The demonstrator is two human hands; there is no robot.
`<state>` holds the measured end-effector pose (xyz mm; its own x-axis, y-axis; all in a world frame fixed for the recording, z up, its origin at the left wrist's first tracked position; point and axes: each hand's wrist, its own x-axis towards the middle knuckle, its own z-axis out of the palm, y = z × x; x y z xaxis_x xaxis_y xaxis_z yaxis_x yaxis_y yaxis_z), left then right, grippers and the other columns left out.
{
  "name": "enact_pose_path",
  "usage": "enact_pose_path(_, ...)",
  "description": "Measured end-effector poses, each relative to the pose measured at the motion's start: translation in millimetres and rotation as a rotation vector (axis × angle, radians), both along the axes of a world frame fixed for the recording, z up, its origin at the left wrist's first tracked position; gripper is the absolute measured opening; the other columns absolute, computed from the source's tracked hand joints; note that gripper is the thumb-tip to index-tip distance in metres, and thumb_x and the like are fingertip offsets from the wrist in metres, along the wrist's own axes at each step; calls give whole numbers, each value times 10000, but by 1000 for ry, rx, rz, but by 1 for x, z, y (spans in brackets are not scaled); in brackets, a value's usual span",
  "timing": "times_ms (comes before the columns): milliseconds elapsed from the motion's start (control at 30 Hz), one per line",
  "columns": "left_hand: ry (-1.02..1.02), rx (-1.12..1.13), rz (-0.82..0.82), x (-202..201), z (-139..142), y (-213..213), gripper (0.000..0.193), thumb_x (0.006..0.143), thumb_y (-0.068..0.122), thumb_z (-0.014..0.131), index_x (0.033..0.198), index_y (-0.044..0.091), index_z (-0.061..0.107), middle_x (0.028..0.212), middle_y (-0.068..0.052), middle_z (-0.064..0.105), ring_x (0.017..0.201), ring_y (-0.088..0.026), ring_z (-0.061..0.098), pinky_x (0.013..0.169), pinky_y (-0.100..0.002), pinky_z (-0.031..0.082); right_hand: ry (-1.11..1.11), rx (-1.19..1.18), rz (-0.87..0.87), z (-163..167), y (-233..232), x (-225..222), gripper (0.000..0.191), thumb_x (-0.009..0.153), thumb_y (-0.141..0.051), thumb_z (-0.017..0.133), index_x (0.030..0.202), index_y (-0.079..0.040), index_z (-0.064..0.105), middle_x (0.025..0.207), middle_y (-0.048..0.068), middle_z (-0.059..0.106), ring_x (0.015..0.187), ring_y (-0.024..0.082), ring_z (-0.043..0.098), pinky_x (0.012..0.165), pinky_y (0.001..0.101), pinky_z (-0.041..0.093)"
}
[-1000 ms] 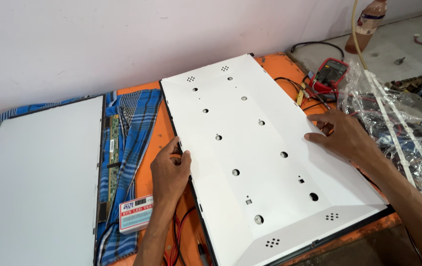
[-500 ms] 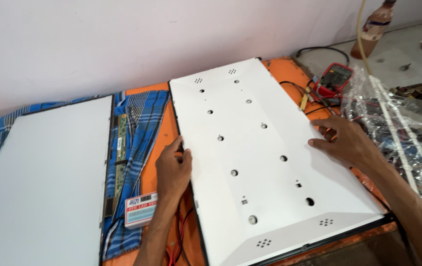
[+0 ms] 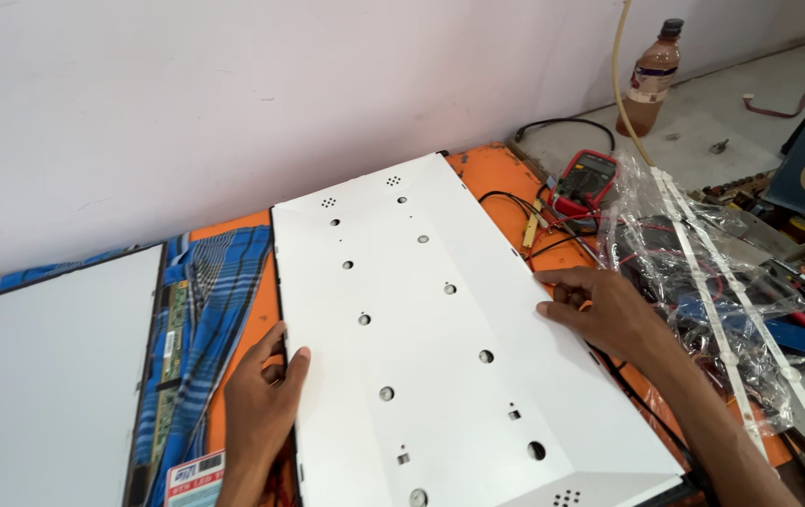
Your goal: The person connects wires to LED strips, places the strips into a black fixture, and then fits a white cover over the fixture. The person also opens a cardboard box containing various items.
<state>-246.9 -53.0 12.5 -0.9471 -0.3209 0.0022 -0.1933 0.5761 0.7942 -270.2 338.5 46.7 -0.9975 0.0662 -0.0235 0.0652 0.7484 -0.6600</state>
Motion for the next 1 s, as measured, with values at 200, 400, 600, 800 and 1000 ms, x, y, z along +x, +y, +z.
enact_pose_path(200, -29, 82, 21, 0, 3, 6, 624, 873, 145, 717, 1434, -24, 505, 1186, -250, 690, 885, -285, 774, 688, -366, 660, 77, 158, 66, 5, -8, 7, 512, 799, -302, 863, 1261, -131, 722, 826, 95, 649, 686, 220, 589, 697, 418, 513)
enact_pose_path(400, -15, 98, 7, -1, 3, 8, 641, 863, 97, 688, 1449, -41, 467, 1236, -256, 665, 914, -306, 780, 732, -379, 670, 96, 196, 101, 7, -6, 10, 672, 754, -261, 852, 1376, -113, 647, 817, 97, 638, 677, 205, 599, 658, 411, 512)
enact_pose_path(600, -81, 8, 23, 1, 1, 8, 646, 889, 158, 695, 1472, 1, 465, 1309, -255, 627, 986, -318, 762, 774, -402, 660, 5, 82, 22, 12, -6, 12, 543, 786, -313, 881, 1238, -66, 708, 724, 76, 613, 616, 193, 523, 571, 376, 468)
enact_pose_path(800, 102, -125, -61, 4, -6, 3, 642, 883, 204, 751, 1439, -20, 521, 1326, -289, 618, 1106, -353, 689, 872, -448, 563, -129, 27, -91, 25, -17, 16, 478, 822, -320, 868, 1197, -60, 727, 725, 93, 662, 626, 195, 578, 590, 377, 484)
enact_pose_path(1000, 12, -4, -26, 4, -9, 0, 687, 845, 252, 726, 1446, 15, 490, 1372, -261, 583, 1149, -334, 690, 919, -466, 597, -25, 94, -1, 24, -31, 22, 623, 825, -237, 846, 1374, -126, 573, 1143, 170, 744, 1022, 292, 748, 898, 410, 571)
